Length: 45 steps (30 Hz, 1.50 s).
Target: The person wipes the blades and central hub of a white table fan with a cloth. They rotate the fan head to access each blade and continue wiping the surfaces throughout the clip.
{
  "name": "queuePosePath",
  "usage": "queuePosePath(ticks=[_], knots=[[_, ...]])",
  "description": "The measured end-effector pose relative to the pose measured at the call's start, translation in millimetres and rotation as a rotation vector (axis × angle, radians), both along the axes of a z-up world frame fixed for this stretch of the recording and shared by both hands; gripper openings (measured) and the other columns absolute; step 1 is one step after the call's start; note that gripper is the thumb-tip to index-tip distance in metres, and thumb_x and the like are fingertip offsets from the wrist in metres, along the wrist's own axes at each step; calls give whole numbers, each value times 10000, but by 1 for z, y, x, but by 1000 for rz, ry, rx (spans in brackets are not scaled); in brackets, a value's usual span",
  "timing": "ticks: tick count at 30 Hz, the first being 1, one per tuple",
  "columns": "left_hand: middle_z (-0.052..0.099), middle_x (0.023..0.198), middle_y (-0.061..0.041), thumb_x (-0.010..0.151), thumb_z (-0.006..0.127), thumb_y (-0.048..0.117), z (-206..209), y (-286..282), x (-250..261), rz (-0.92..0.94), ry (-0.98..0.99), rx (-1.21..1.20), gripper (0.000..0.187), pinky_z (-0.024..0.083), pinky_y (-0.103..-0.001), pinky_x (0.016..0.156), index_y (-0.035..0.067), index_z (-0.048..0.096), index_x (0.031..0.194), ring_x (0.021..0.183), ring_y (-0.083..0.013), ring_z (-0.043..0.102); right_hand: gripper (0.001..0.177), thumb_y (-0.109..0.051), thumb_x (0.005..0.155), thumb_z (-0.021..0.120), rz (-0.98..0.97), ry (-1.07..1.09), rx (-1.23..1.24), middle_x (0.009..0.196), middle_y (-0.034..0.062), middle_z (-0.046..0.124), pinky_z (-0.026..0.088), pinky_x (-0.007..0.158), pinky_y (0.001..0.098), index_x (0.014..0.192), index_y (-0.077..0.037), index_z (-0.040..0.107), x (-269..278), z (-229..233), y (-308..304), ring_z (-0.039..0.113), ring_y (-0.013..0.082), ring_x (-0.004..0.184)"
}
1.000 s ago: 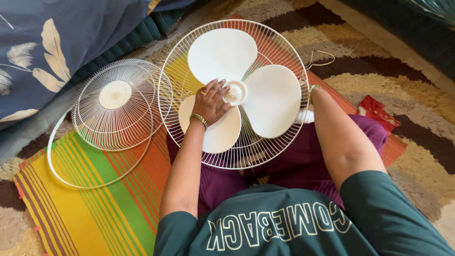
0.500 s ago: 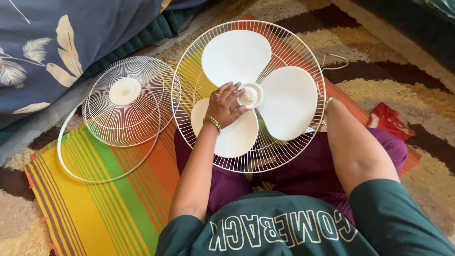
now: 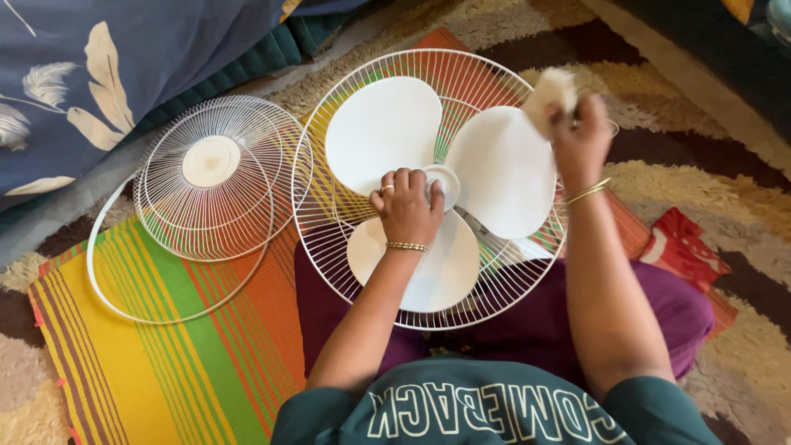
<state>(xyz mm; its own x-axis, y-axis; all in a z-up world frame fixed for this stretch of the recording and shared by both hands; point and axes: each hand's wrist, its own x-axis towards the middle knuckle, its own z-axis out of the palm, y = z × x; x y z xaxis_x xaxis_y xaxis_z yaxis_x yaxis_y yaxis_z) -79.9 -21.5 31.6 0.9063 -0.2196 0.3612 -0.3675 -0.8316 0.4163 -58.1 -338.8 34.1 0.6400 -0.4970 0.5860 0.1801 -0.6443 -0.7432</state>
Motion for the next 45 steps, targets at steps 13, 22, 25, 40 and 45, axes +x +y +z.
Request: queuePosePath(ticks=[13,22,25,40,45], knots=[[596,1428,-117,930,545,487,-4,-11,6,-67,-258,43,634,236,-536,1150,60,549,1398,1348,-270,510,487,-250,1052,526,450,299,-567,1646,106,379,259,1265,443,1504,-68,507,-11,14,151,250,281,1569],[633,1363,-104,997,526,515,3,-7,9,-119,-289,27,600,297,-484,1106,58,575,1383,1307,-271,553,828,-528,1094,300,129,573,-452,1721,237,-19,20,1298,467,1642,40,51,12,4,98,-65,366,1594],[637,1357,-100,1004,515,506,4,-7,7,-104,-302,25,581,299,-485,1100,65,579,1379,1305,-269,555,822,-535,1086,310,105,547,-419,1727,227,4,7,1305,460,1641,20,67,9,5,90,-60,360,1599],[627,1382,-120,1024,480,515,3,-8,1,-51,-323,54,599,322,-486,1089,59,562,1404,1320,-274,538,848,-533,1067,298,255,570,-562,1709,252,-17,12,1294,440,1619,65,59,5,9,116,-75,363,1588],[639,1371,-118,1038,461,526,-1,-8,2,-57,-337,55,604,328,-488,1085,52,567,1398,1322,-272,545,865,-553,1076,304,32,661,-465,1692,278,-26,7,1296,448,1607,85,63,3,5,98,-82,377,1579]])
